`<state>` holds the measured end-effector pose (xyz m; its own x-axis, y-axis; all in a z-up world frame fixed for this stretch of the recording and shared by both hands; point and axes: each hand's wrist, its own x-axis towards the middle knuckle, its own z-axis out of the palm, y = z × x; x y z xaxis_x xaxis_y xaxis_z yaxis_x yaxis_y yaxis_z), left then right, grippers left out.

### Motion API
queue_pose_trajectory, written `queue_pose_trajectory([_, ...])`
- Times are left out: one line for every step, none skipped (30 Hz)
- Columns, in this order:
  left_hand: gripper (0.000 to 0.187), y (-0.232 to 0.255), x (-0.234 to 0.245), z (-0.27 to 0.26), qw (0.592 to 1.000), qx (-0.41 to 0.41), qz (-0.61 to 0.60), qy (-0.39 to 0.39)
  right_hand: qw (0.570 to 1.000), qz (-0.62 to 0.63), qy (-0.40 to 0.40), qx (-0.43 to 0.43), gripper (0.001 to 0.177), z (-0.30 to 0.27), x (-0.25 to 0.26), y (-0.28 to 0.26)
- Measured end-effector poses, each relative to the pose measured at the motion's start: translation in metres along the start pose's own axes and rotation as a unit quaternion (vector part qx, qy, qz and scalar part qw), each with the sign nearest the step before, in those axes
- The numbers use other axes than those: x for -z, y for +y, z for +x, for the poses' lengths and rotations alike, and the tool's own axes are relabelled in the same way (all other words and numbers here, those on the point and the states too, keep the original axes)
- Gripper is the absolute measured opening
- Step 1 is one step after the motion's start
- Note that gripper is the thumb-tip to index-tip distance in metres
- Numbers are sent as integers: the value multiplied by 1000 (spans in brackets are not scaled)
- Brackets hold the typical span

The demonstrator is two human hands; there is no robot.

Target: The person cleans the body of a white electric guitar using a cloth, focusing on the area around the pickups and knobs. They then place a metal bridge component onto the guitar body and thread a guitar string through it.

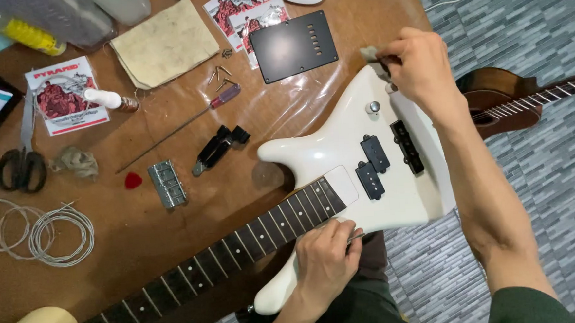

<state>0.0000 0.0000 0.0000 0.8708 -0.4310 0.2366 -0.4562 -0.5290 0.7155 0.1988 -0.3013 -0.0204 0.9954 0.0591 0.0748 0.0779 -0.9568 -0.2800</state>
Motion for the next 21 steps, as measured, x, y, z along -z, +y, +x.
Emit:
queue_pose_trajectory([9,1,-1,-1,1000,-2,-3,4,1000,-4,1,2,24,-9,-2,-15])
queue_pose_trajectory([10,1,-2,-1,1000,5,2,1,997,52,-44,25,29,-17,-5,-30])
queue_pose_trajectory([12,1,-3,0,1000,10,6,-3,989,108,-87,46,34,-24,-8,-44])
queue_pose_trajectory([12,-1,-3,4,1000,7,4,0,990,104,-85,47,34,-19,-10,-35])
queue_pose_trajectory([12,-1,-3,2,1000,10,0,-5,990,97,-86,55,37,-20,-16,-29])
queue_pose_trajectory([11,0,-3,0,1000,13,-4,-10,990,91,-87,64,40,-21,-22,-21])
queue_pose_trajectory([11,0,-2,-1,1000,12,-3,-15,990,94,-87,60,40,-13,-12,-14])
queue_pose_trajectory([11,0,-1,-2,1000,9,-3,-12,995,59,-75,32,31,-4,-2,-6])
queue_pose_trajectory([10,1,-2,1,1000,5,-4,-4,998,21,-61,8,24,9,12,3])
queue_pose_trajectory([10,1,-2,-2,1000,3,-4,-3,998,19,-59,8,24,-5,2,-14])
queue_pose_trajectory([11,1,-3,-2,1000,7,0,1,994,54,-74,62,29,-13,-5,-31])
queue_pose_trajectory([11,0,-4,-1,1000,10,4,5,985,88,-88,116,35,-21,-14,-46])
queue_pose_trajectory([11,1,-5,0,1000,11,3,5,985,88,-88,117,35,-11,-10,-48])
queue_pose_trajectory([12,1,-7,1,1000,9,1,6,981,102,-111,119,35,-2,-7,-50])
queue_pose_trajectory([13,-1,-5,0,1000,5,1,2,977,120,-131,119,35,7,-6,-54])
queue_pose_trajectory([13,-2,-5,-3,1000,4,4,-2,977,124,-129,117,35,9,-9,-39])
queue_pose_trajectory([14,-2,-6,-4,1000,8,6,-9,989,41,-121,75,34,17,-10,-25])
queue_pose_trajectory([15,-3,-6,-6,1000,13,8,-16,992,-42,-111,33,33,25,-11,-12])
queue_pose_trajectory([15,-2,-5,-5,1000,11,7,-13,993,-44,-108,34,33,15,-10,-38])
queue_pose_trajectory([15,-2,-5,-4,1000,12,4,-11,992,28,-123,8,35,5,-9,-64])
queue_pose_trajectory([15,-1,-5,-4,1000,13,2,-13,985,104,-138,-19,38,-7,-10,-90])
